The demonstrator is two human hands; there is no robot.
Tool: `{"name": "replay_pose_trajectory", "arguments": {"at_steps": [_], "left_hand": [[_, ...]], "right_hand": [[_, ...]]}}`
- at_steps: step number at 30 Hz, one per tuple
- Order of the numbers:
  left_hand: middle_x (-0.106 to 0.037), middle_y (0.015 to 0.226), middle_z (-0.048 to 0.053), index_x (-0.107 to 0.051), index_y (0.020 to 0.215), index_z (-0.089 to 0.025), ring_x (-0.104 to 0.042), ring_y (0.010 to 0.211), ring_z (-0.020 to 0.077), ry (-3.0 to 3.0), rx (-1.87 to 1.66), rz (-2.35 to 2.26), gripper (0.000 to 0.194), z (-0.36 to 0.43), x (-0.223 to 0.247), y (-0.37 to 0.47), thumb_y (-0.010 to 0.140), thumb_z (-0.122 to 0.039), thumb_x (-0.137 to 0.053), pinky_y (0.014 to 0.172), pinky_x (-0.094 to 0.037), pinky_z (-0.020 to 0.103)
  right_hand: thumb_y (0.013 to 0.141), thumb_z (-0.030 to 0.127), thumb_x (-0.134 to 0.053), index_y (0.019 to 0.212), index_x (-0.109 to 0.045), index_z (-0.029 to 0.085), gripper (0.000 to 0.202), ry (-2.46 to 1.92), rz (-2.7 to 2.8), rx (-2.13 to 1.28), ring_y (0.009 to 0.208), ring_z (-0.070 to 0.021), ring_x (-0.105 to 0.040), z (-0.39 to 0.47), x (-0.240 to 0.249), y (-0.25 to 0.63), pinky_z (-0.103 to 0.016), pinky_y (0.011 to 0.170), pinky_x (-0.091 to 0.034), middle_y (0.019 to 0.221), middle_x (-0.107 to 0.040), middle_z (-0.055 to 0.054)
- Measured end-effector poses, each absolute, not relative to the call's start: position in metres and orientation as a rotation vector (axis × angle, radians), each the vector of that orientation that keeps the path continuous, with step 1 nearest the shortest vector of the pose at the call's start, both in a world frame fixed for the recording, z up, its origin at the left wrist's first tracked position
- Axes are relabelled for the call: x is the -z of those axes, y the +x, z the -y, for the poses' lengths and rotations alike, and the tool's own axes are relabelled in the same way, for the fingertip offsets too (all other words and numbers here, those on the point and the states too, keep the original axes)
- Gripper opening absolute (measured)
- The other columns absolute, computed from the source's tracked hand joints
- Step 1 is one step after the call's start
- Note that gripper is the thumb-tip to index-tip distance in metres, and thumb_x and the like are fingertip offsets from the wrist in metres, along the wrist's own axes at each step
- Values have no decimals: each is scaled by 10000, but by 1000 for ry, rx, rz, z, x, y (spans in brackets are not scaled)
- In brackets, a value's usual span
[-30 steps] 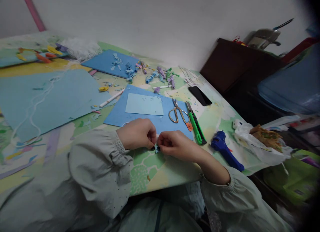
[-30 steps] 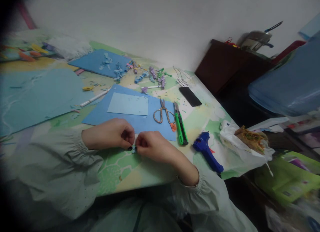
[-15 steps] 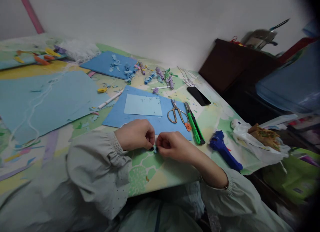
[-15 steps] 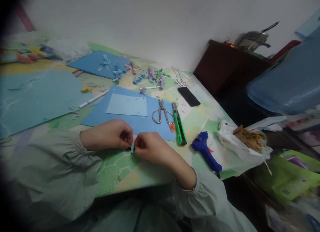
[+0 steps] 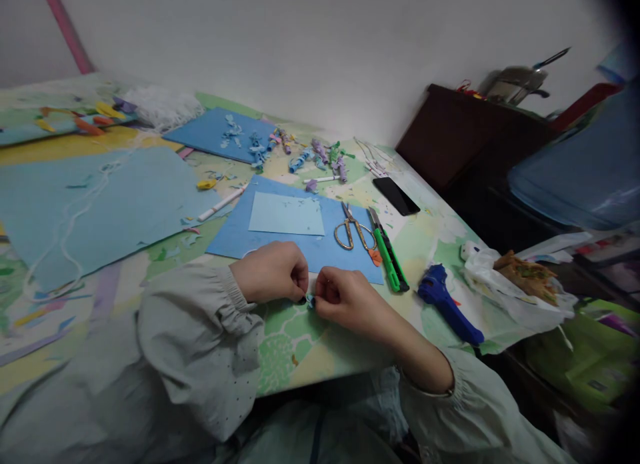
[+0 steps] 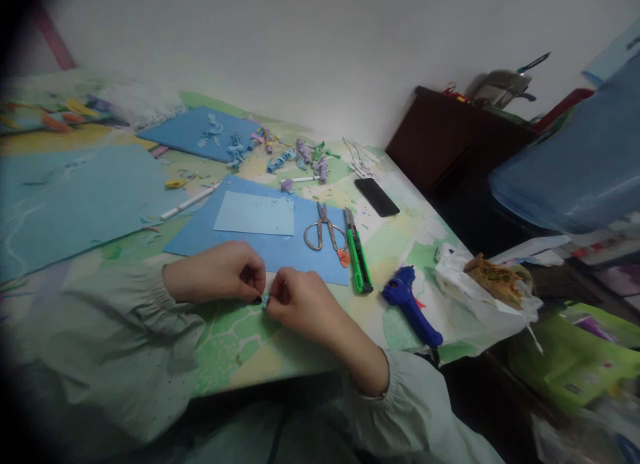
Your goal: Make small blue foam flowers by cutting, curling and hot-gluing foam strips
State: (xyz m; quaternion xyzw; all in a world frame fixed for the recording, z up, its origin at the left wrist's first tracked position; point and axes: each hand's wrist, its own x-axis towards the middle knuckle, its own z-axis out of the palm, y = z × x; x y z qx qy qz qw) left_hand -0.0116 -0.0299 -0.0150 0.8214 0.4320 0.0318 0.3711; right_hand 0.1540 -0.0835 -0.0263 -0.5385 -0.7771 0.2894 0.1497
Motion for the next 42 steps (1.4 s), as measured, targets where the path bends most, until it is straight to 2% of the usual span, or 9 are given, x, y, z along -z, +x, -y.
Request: {"name": "replay_pose_trajectory", "arguments": {"at_steps": [16, 22, 24, 26, 28, 30, 32, 34, 42], "left_hand": [[-631, 566, -5, -673, 626, -190, -545, 554, 128, 2096, -95, -1090, 117, 30, 17, -12, 579, -237, -577, 493, -347, 204], [-584, 579, -22, -622, 721, -171, -517, 529, 111, 2028, -384, -1125, 143, 30, 6, -12, 596, -219, -572, 506, -372, 206], [-582, 633, -20, -588, 753, -168, -512, 553, 106, 1992, -613, -1172, 152, 32, -1, -12, 614, -230, -574, 519, -383, 204], [-579, 664, -10, -562, 678, -161, -500, 580, 100, 1983, -799, -1161, 100, 36, -5, -11, 657, -259, -558, 540, -393, 200], [-540, 561, -15, -561, 587, -157, -460, 540, 98, 2020, -774, -1163, 208, 41, -6, -8, 673, -344, -580, 499, -373, 197], [-568, 566, -6, -609, 600, -155, -440, 506, 90, 2046, -690, -1127, 236, 45, -3, -3, 663, -383, -605, 469, -364, 195], [-638, 723, 18, -649, 722, -160, -465, 533, 87, 2021, -767, -1108, 216, 49, 0, 1, 637, -359, -640, 473, -387, 188], [-645, 769, 33, -660, 778, -161, -478, 553, 93, 1985, -845, -1107, 234, 51, 2, 5, 640, -350, -643, 473, -406, 186], [-623, 699, 41, -659, 712, -142, -527, 599, 122, 1813, -889, -1098, 162, 55, -2, 8, 650, -261, -568, 475, -449, 189]], "right_hand": [[715, 129, -501, 723, -558, 157, 64, -1542, 1885, -982, 488, -66, -396, 93, 33, 159, -179, 467, -282, 517, -449, 62], [778, 215, -492, 794, -539, 172, 65, -1493, 1720, -917, 502, -79, -403, 93, 37, 158, -190, 469, -308, 583, -452, 49], [801, 239, -479, 824, -531, 175, 85, -1475, 1643, -851, 496, -81, -396, 93, 37, 157, -195, 463, -303, 589, -443, 49], [822, 252, -463, 827, -525, 176, 98, -1465, 1597, -730, 491, -83, -387, 93, 36, 156, -202, 460, -288, 579, -429, 50], [839, 259, -448, 799, -510, 180, 108, -1456, 1575, -605, 496, -85, -386, 94, 35, 155, -209, 468, -283, 574, -421, 48], [840, 245, -446, 746, -480, 183, 118, -1442, 1577, -503, 508, -86, -391, 95, 35, 153, -213, 485, -288, 583, -427, 43], [838, 223, -444, 716, -459, 185, 128, -1425, 1596, -436, 516, -87, -396, 96, 36, 152, -216, 500, -292, 590, -434, 39], [841, 212, -438, 712, -455, 185, 133, -1412, 1618, -393, 515, -86, -398, 98, 37, 152, -216, 506, -294, 585, -430, 40], [850, 213, -433, 714, -469, 179, 144, -1357, 1689, -303, 475, -75, -377, 100, 37, 149, -207, 484, -285, 558, -419, 42]]}}
